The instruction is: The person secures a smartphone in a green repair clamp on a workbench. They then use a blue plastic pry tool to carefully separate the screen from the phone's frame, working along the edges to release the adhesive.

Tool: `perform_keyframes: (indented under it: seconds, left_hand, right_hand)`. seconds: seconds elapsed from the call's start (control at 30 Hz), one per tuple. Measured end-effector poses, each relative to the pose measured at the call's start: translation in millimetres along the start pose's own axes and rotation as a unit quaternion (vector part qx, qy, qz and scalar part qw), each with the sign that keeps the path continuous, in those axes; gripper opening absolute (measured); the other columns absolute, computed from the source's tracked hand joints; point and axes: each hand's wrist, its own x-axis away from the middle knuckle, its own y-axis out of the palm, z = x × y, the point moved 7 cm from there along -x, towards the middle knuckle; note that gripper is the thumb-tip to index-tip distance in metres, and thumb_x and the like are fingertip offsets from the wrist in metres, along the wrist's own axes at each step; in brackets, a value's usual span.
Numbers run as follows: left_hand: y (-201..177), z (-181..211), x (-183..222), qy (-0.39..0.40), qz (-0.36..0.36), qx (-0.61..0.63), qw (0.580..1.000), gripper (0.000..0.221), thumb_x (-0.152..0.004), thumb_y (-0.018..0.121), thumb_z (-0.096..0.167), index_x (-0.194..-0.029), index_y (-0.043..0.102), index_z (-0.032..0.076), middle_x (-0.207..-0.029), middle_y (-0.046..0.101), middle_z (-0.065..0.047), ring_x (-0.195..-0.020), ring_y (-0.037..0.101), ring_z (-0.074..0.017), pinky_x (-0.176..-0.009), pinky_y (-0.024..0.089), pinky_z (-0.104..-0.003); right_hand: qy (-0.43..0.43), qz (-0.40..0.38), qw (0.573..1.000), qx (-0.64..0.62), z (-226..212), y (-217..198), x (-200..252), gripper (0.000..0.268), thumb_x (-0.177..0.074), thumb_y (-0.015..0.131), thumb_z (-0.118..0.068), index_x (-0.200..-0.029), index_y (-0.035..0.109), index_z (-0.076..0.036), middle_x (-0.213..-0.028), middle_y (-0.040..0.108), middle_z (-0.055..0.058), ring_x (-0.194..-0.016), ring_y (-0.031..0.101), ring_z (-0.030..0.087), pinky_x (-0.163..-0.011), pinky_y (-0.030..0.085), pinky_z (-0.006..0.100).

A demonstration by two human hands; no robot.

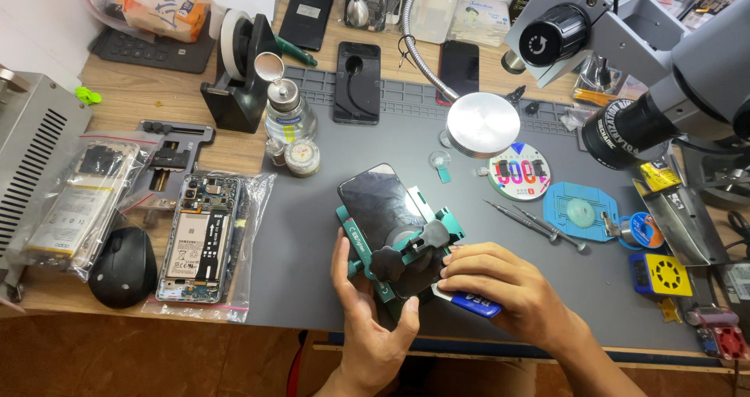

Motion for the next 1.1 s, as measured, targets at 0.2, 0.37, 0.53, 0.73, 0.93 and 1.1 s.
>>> perform_keyframes:
  seconds: [0.2,0.37,0.53,0.73,0.93,1.1]
  left_hand:
    - [1,4,-2,-0.002,-0.001,-0.001,1.0,0.098,-0.086,0.063,0.005,-0.162,0.002,0.006,-0.173,0.011,-0.02,-0.143,0.048,-0.0305,-0.117,0.046,-0.04]
    - [2,8,-3,0.003,-0.004,-0.005,1.0,0.097,-0.086,0.062,0.005,-0.162,0.003,0.006,-0.174,0.009,-0.02,-0.145,0.046,-0.0314,-0.118,0.045,-0.041]
    - [1,4,-2,0.002,-0.001,-0.002,1.0,0.099,-0.085,0.063,0.002,-0.163,0.002,0.006,-0.172,0.014,-0.021,-0.142,0.05,-0.0307,-0.117,0.047,-0.04]
    - [0,5,-2,0.012,0.001,-0.007,1.0,0.098,-0.085,0.064,0.002,-0.162,0.004,0.005,-0.174,0.008,-0.021,-0.145,0.048,-0.0311,-0.118,0.046,-0.041]
    - [0,5,-2,0.007,0.0,-0.003,1.0,0.097,-0.085,0.063,0.0,-0.162,0.004,0.007,-0.173,0.009,-0.02,-0.142,0.049,-0.03,-0.117,0.047,-0.04]
    - [-1,4,0,0.022,-0.001,-0.016,1.0,0.096,-0.087,0.064,0.002,-0.162,0.004,0.005,-0.174,0.005,-0.021,-0.152,0.039,-0.0324,-0.121,0.042,-0.042]
  right_hand:
    - [0.006,-0.008,1.0,0.001,1,1,0,0.023,-0.096,0.062,0.005,-0.113,0.074,-0.005,-0.114,0.072,0.009,-0.108,0.072,0.03,-0.104,0.062,0.048]
    - [0.025,-0.027,0.999,-0.004,2,-1,-6,0.027,-0.094,0.058,0.009,-0.109,0.074,-0.006,-0.11,0.072,0.011,-0.104,0.071,0.029,-0.098,0.061,0.044]
    - [0.042,-0.042,0.998,0.001,2,0,-9,0.018,-0.1,0.058,-0.003,-0.106,0.074,-0.01,-0.108,0.071,0.008,-0.101,0.07,0.028,-0.093,0.059,0.042]
    - [0.048,-0.045,0.998,0.008,4,2,-10,0.012,-0.099,0.064,-0.009,-0.106,0.074,-0.012,-0.105,0.07,0.007,-0.098,0.068,0.028,-0.086,0.058,0.041]
    - [0.045,-0.029,0.998,0.023,3,4,-11,0.011,-0.098,0.066,-0.01,-0.104,0.074,-0.013,-0.103,0.071,0.004,-0.094,0.066,0.026,-0.085,0.058,0.037]
    - [0.025,-0.017,0.998,0.046,-2,8,-12,0.023,-0.096,0.063,0.0,-0.104,0.077,-0.016,-0.103,0.072,0.001,-0.095,0.065,0.026,-0.093,0.06,0.038]
